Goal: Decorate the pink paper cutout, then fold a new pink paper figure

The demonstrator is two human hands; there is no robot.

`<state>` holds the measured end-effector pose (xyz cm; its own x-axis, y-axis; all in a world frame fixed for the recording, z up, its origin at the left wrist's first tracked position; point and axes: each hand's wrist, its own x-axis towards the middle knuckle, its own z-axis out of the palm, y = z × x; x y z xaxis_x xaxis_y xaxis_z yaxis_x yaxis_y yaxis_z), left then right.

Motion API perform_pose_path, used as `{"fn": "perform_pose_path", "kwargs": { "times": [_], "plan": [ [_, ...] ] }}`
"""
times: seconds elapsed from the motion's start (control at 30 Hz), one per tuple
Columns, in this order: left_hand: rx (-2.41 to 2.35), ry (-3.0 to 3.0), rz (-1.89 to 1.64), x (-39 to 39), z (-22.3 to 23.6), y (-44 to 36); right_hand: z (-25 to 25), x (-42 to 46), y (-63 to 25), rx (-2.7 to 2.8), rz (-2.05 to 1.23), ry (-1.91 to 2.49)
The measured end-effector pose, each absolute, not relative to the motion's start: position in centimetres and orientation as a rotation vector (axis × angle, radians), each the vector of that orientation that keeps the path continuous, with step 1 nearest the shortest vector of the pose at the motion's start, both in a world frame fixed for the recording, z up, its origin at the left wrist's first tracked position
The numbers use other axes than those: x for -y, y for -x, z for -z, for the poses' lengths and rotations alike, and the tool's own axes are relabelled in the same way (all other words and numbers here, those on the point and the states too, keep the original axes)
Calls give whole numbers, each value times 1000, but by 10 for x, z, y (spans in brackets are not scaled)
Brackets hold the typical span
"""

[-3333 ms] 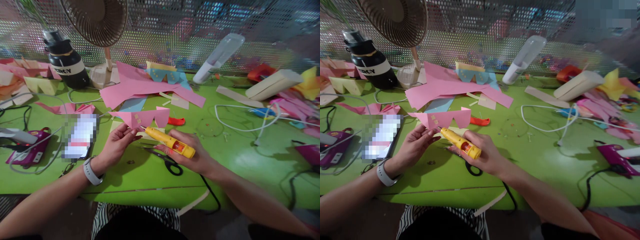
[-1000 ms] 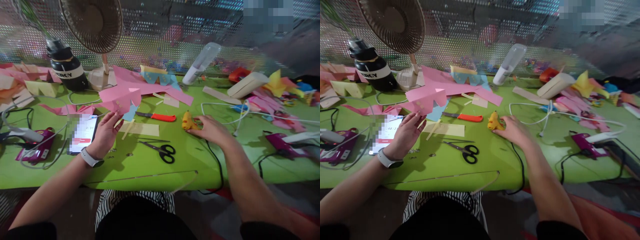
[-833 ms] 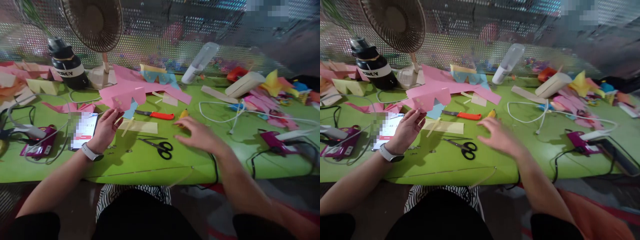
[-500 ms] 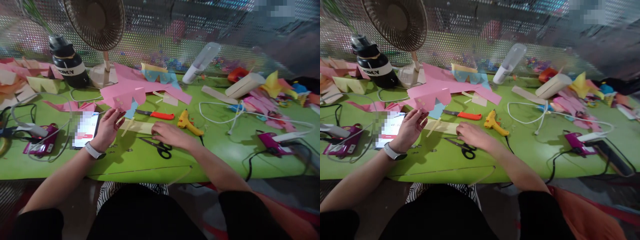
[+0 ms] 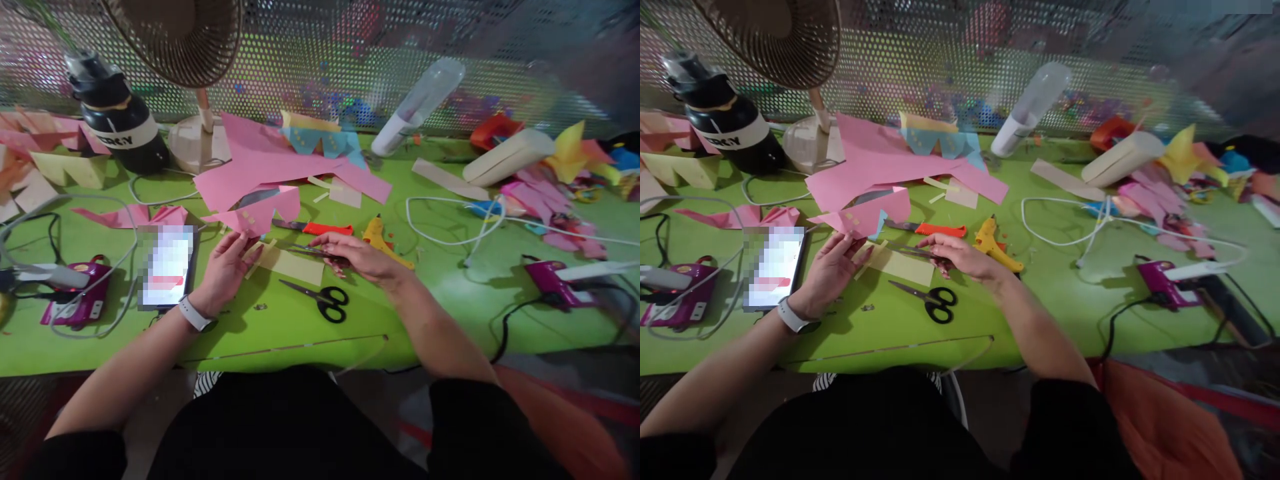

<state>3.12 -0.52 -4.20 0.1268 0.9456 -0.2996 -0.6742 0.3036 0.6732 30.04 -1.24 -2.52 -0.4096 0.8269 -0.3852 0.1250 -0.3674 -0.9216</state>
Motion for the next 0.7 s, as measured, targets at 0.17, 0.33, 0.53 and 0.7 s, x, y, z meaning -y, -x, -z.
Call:
{"fn": "perform_pose_path", "kwargs": {
  "times": [0.17,0.33,0.53,0.7],
  "plan": [
    [-761,-516,-1197,9,43,-35,22,19,-294,1186,-1977,1192],
    [-766,-563,-1168,11,45,-35,19,22,-286,1435,-1783,1215],
    [-770,-514,-1251,9,49,-34,27,23,-293,1638,-1726,1397],
    [-799,-471,-1260,9,50,-36,30,39,-294,1724,-1615,1603]
  ]
}}
